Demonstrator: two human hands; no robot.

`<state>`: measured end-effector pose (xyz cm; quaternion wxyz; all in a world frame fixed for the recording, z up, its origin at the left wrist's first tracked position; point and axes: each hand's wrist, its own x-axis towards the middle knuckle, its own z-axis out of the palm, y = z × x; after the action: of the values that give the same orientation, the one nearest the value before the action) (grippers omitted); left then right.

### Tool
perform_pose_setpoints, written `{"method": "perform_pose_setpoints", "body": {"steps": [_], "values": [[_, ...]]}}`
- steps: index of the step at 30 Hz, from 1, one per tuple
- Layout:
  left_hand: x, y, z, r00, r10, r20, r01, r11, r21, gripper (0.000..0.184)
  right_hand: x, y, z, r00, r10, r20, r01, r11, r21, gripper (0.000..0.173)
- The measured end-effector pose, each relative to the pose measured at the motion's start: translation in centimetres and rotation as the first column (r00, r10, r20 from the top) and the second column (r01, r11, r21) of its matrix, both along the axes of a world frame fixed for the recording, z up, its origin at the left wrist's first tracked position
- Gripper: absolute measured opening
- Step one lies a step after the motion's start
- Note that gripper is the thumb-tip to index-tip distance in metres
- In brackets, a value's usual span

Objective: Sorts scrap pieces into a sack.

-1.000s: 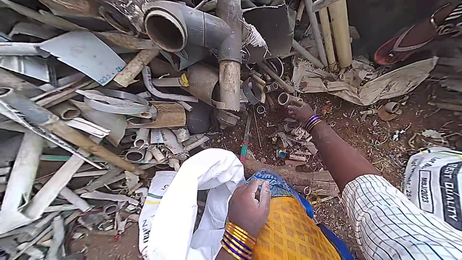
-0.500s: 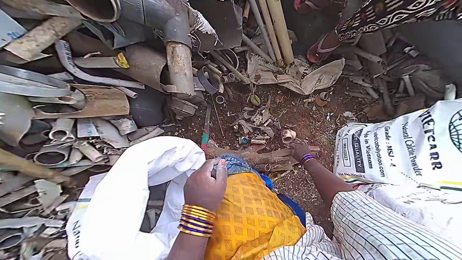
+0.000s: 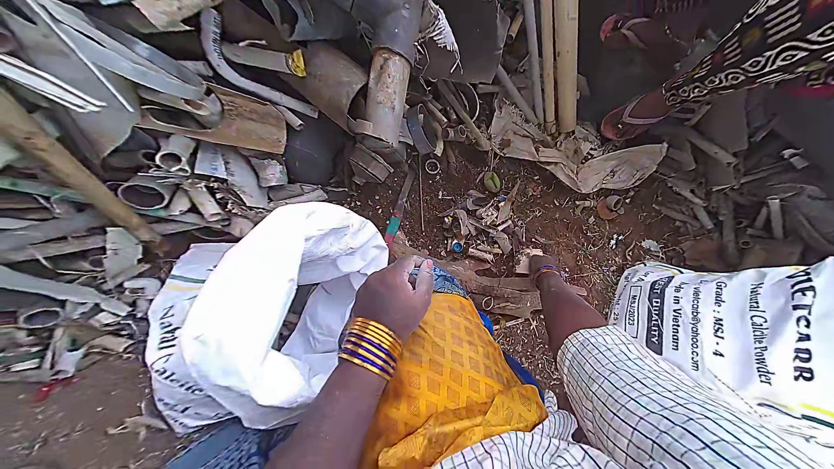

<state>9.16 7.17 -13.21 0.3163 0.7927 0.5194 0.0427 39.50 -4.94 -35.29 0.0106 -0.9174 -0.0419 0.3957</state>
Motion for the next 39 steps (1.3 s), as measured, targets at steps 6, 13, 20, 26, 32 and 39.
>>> {"method": "perform_pose_setpoints", "body": {"steps": [6, 13, 20, 26, 32, 39], "values": [[0.1, 0.3, -0.9, 0.998, -0.028, 0.056, 0.028, 1.000, 0.002, 0.031, 2.3, 3.4, 3.3, 0.994, 0.053, 0.091, -0.081, 0.936, 0.341, 0.045], [0.5, 0.0, 0.1, 0.999, -0.029, 0.025, 0.031, 0.997, -0.071, 0.034, 3.7, 4.3, 17.7, 0.457, 0.016, 0.889, -0.771, 0.505, 0.387, 0.038], [0.5, -0.4, 1.3, 0.999, -0.051, -0.014, 0.048, 0.985, -0.163, 0.035, -4.6, -5.8, 8.5, 0.367, 0.930, -0.027, -0.930, 0.367, -0.020, 0.057], [0.0, -0.8, 1.4, 0.999, -0.049, 0.013, 0.050, 0.991, -0.125, 0.036, -0.7, -2.0, 13.1, 0.626, 0.714, 0.314, -0.776, 0.608, 0.167, 0.070], [-0.3, -0.9, 1.2, 0.999, -0.051, 0.009, 0.052, 0.989, -0.140, 0.037, -5.1, -4.9, 13.4, 0.867, 0.292, 0.404, -0.454, 0.798, 0.397, 0.081], [0.9, -0.8, 3.7, 0.990, -0.113, -0.082, 0.093, 0.973, -0.213, 0.043, -3.3, -3.8, 13.2, 0.869, 0.495, -0.022, -0.493, 0.868, 0.058, 0.072]]}}
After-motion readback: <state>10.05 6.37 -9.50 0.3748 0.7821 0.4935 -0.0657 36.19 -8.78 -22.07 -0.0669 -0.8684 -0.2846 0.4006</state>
